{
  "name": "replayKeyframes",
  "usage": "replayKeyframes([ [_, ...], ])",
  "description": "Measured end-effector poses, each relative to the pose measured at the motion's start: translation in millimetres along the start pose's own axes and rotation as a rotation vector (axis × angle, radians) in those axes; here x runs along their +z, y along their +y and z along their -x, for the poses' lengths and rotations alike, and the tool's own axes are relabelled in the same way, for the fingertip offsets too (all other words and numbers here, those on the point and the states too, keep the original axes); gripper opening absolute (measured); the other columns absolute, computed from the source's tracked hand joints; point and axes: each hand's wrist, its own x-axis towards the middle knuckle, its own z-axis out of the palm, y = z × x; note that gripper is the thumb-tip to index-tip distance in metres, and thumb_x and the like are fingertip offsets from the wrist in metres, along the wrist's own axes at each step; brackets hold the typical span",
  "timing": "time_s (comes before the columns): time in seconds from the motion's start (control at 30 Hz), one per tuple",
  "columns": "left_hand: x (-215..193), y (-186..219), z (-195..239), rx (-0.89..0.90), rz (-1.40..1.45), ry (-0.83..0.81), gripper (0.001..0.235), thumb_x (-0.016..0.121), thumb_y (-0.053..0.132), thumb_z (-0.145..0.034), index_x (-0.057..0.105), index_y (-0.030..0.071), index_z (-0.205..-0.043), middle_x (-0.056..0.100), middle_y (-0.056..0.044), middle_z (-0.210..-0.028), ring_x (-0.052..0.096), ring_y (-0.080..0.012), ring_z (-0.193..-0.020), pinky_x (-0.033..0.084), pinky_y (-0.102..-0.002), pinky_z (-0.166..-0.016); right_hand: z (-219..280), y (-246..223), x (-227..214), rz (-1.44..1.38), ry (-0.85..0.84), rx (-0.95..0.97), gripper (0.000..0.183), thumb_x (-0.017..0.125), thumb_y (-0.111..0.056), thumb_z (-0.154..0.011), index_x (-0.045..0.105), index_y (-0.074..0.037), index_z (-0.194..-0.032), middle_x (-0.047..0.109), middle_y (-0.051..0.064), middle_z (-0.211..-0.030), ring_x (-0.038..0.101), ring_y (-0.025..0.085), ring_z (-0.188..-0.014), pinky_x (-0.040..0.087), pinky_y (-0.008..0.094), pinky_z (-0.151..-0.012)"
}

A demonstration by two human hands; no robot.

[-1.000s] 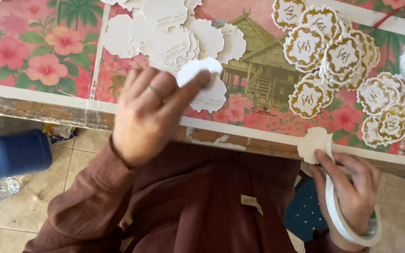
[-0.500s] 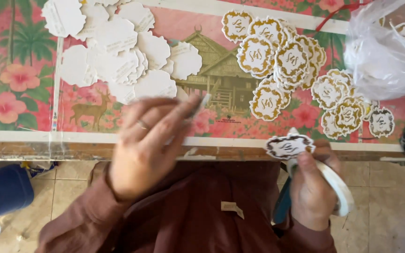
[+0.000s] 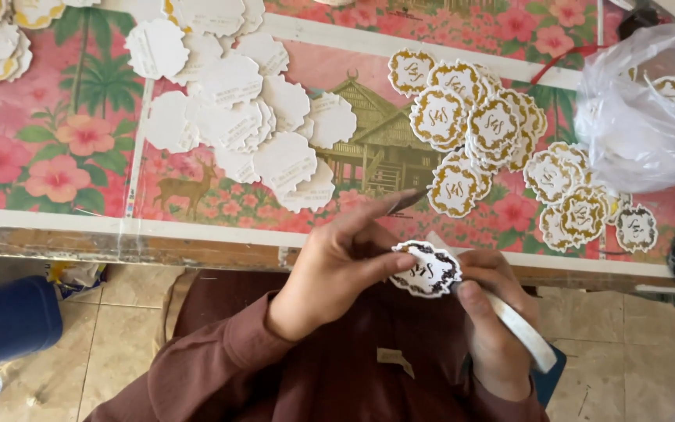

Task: Applying double-sided tape to the back of decorative paper cutouts in a print shop finishing area.

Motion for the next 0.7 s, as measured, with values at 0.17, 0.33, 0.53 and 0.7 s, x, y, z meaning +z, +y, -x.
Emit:
replayKeyframes([
  [0.17,-0.5,-22.7,-0.4,-0.167,0.283,0.002,0.061,0.071,0.008,-0.08,0.048,0.007,-0.137,0.065,-0.001,-0.073,0.054,-0.0041,-0.061,0.048,-0.018,-0.058,-4.7,3.6,3.4,-0.445,-0.258,0.002,0.018,0.063,-0.019,-0.091,0.064,-0.001,-0.09,0.06,0.017,-0.111,0.058,0.032,-0.111,0.05,0.041,-0.092],
  [0.33,0.7,-32.1,0.3,-0.197,0.342,0.063,0.06,0.074,0.004,-0.076,0.049,0.004,-0.13,0.066,-0.004,-0.071,0.058,-0.0067,-0.06,0.05,-0.021,-0.056,-7.6,7.5,5.5,-0.558,-0.262,0.042,0.019,0.068,-0.019,-0.087,0.066,-0.001,-0.093,0.061,0.017,-0.107,0.06,0.031,-0.106,0.048,0.039,-0.09],
  [0.53,6.5,-19.1,2.5,-0.23,0.433,-0.053,0.062,0.069,0.009,-0.08,0.046,0.001,-0.137,0.061,0.002,-0.063,0.051,-0.0035,-0.054,0.043,-0.015,-0.053,-5.6,29.1,2.5,-0.734,-0.202,0.119,0.015,0.071,-0.01,-0.084,0.068,0.001,-0.094,0.061,0.017,-0.11,0.059,0.034,-0.108,0.05,0.044,-0.09],
  [0.7,9.9,-23.8,3.2,-0.297,0.705,-0.074,0.066,0.07,0.005,-0.079,0.044,0.003,-0.14,0.066,0.0,-0.064,0.054,-0.0045,-0.057,0.043,-0.016,-0.054,-1.8,37.5,6.0,-0.911,-0.219,0.208,0.017,0.071,-0.012,-0.086,0.068,-0.001,-0.099,0.061,0.02,-0.116,0.057,0.037,-0.112,0.05,0.045,-0.088],
])
